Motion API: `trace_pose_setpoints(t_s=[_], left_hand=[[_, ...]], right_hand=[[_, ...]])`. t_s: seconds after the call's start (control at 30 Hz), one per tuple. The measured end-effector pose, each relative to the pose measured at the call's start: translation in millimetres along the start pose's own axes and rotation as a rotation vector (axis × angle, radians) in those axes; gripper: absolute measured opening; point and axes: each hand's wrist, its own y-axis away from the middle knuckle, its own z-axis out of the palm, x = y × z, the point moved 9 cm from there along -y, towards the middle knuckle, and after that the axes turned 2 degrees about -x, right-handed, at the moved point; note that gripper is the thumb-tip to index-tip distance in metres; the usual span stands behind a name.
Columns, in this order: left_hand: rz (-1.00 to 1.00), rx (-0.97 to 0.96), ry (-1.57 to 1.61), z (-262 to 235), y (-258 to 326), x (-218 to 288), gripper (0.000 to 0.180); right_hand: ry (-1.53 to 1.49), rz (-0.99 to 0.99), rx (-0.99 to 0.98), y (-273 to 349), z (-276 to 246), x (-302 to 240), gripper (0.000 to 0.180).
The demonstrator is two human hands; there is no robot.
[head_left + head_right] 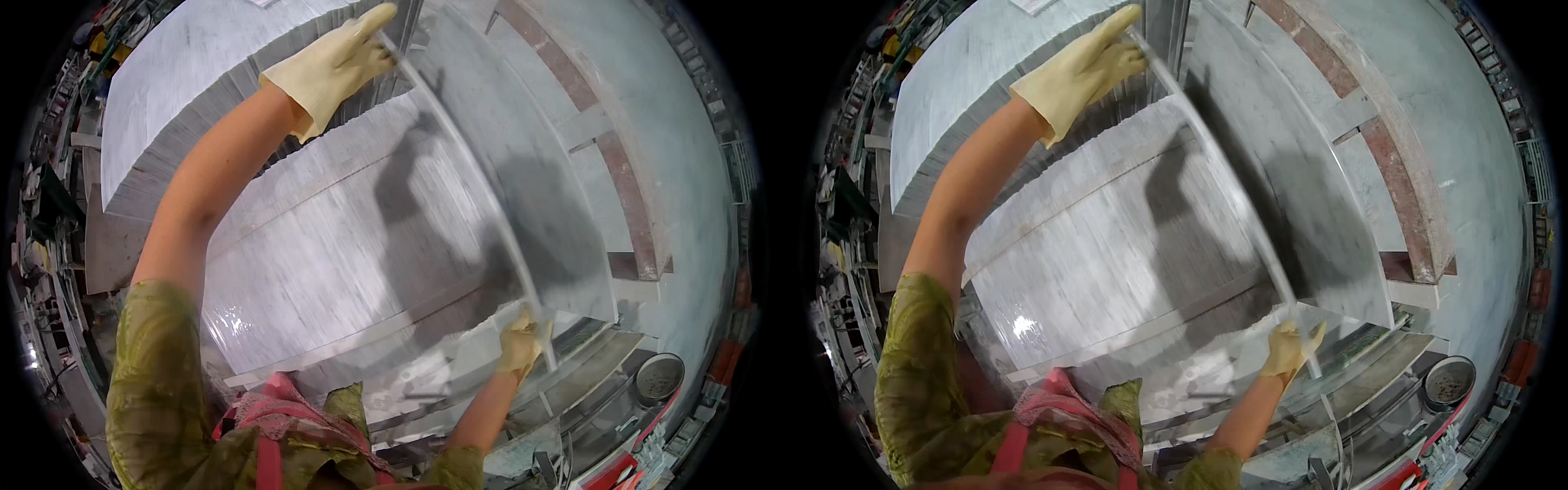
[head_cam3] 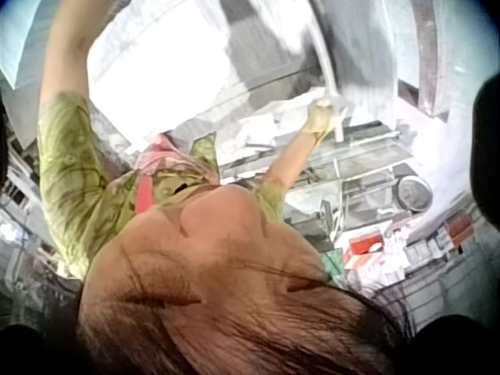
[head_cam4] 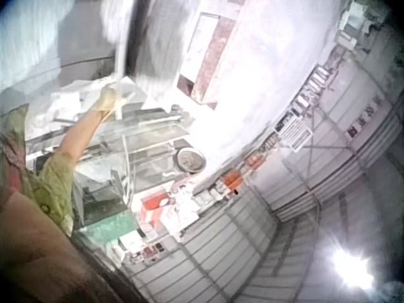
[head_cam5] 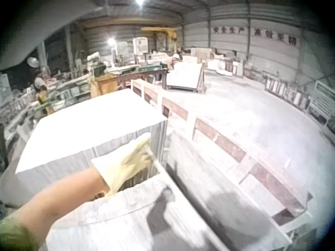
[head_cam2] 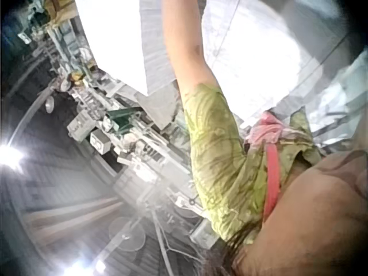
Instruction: The person repeatedly picks up large white rectangular panels from a conveyor and stacks them on a growing pile. The person wears gloves and handles each panel by hand, placing it carefully on top of the previous one.
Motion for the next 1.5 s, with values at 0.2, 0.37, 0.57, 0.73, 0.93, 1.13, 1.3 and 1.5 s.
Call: trace_pose_setpoints(t_s=[0.2, 0.37, 0.57, 0.73, 0.93, 1.13, 1.3, 1.5], left_hand=[[-0.119, 0.230, 1.056, -13.9, 92.3, 1.6, 0.048], [-0.845, 0.225, 1.274, 109.5, 334.2, -42.3, 0.067], [-1.459, 0.383, 0.875, 252.9, 744.9, -38.2, 0.047], [-1.609, 0.290, 0.722, 346.3, 933.5, -29.9, 0.044], [-1.362, 0.629, 0.762, 347.3, 959.9, -57.7, 0.040], [-1.271, 1.008, 1.105, 240.5, 1040.0, 1.4, 0.035], [-1.766, 0.870, 0.822, 339.1, 1233.0, 33.2, 0.037], [-1.772, 1.086, 0.875, 421.2, 1320.6, 87.9, 0.035]], right_hand=[[-0.978, 0.358, 0.070, -23.1, 46.4, -46.1, 0.037], [-1.071, 0.305, 0.184, 19.8, 50.9, -38.7, 0.045], [-0.567, 0.534, -0.684, 245.0, 141.1, -22.1, 0.024], [-0.124, 0.551, -1.205, 462.0, 178.1, -3.3, 0.031], [-0.087, 0.372, -1.354, 588.6, 185.2, 2.4, 0.039], [0.111, 0.253, -1.313, 643.4, 177.3, -3.1, 0.036], [0.401, -0.164, -1.421, 668.7, 177.4, -31.1, 0.047], [0.445, -0.290, -1.267, 666.8, 144.2, -27.9, 0.039]])
